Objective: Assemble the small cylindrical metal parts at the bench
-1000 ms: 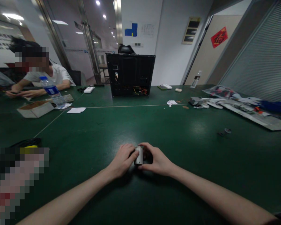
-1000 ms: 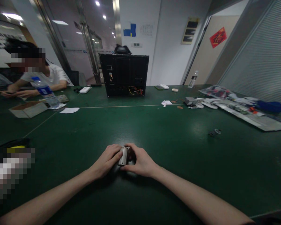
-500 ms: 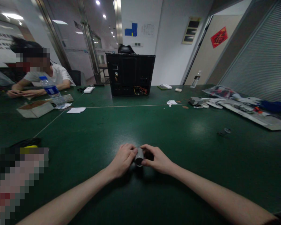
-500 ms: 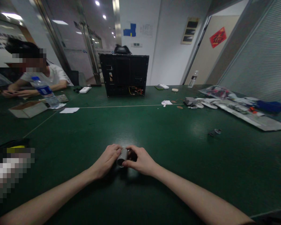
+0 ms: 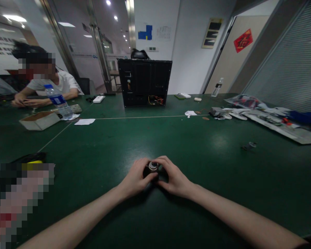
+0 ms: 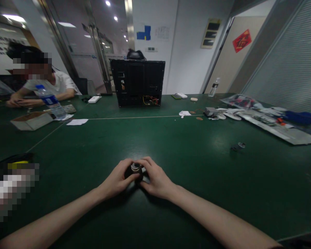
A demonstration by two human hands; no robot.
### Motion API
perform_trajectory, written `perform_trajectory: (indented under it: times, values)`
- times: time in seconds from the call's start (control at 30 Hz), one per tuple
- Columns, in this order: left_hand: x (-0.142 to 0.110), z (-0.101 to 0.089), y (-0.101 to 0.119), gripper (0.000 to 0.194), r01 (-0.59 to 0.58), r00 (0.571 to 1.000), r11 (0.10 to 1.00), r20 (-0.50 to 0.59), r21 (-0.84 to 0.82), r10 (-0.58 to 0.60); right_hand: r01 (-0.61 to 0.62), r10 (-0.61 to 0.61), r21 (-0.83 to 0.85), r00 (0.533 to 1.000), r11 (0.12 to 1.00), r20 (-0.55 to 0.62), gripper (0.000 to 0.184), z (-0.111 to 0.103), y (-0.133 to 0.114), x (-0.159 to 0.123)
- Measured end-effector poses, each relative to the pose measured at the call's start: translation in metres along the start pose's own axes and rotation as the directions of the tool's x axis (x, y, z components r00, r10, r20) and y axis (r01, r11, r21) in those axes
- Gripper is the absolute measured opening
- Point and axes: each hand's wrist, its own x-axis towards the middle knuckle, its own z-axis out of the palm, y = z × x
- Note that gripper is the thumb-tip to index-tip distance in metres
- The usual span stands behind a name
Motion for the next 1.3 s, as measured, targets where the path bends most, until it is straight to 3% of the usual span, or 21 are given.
perform_trajectory:
  times: [0.1,0.23,0.33,0.67,0.77,1.0,1.17,1.3]
  values:
    - [0.000,0.000,0.001,0.021,0.004,0.999,1.000,-0.036,0.002,-0.004,0.024,-0.024,-0.001,1.000,1.000,-0.013,0.056,-0.003,-0.003,0.001]
    - [0.000,0.000,0.002,0.020,-0.024,0.999,0.999,-0.022,0.036,0.025,0.036,-0.032,0.042,0.995,0.998,-0.098,0.024,-0.006,-0.007,0.003]
    - [0.000,0.000,0.003,0.019,-0.032,0.999,0.998,-0.008,0.048,0.032,0.019,-0.006,0.085,0.990,0.996,-0.143,0.011,-0.007,-0.008,0.005]
    - [0.000,0.003,0.002,0.023,-0.016,1.000,0.998,0.000,0.057,0.016,0.010,0.003,0.050,0.968,0.999,-0.251,0.006,-0.019,-0.006,0.007]
    - [0.000,0.002,0.004,0.021,0.021,0.999,0.997,-0.047,0.072,-0.018,-0.037,0.033,-0.021,0.982,0.999,-0.186,0.007,-0.024,0.002,0.008]
    - [0.001,0.000,0.003,0.022,0.051,0.996,0.998,-0.079,0.021,-0.049,-0.086,0.102,-0.129,0.987,0.988,0.123,0.008,-0.025,0.022,0.008]
    - [0.000,-0.001,0.005,0.025,0.073,0.996,0.997,-0.055,0.002,-0.072,-0.087,0.106,-0.135,0.985,0.987,0.136,0.010,-0.026,0.024,0.007]
    - [-0.001,-0.004,0.008,0.028,0.101,0.994,0.994,-0.033,-0.040,-0.102,-0.147,0.154,-0.091,0.986,0.985,0.069,0.013,-0.027,0.024,0.007]
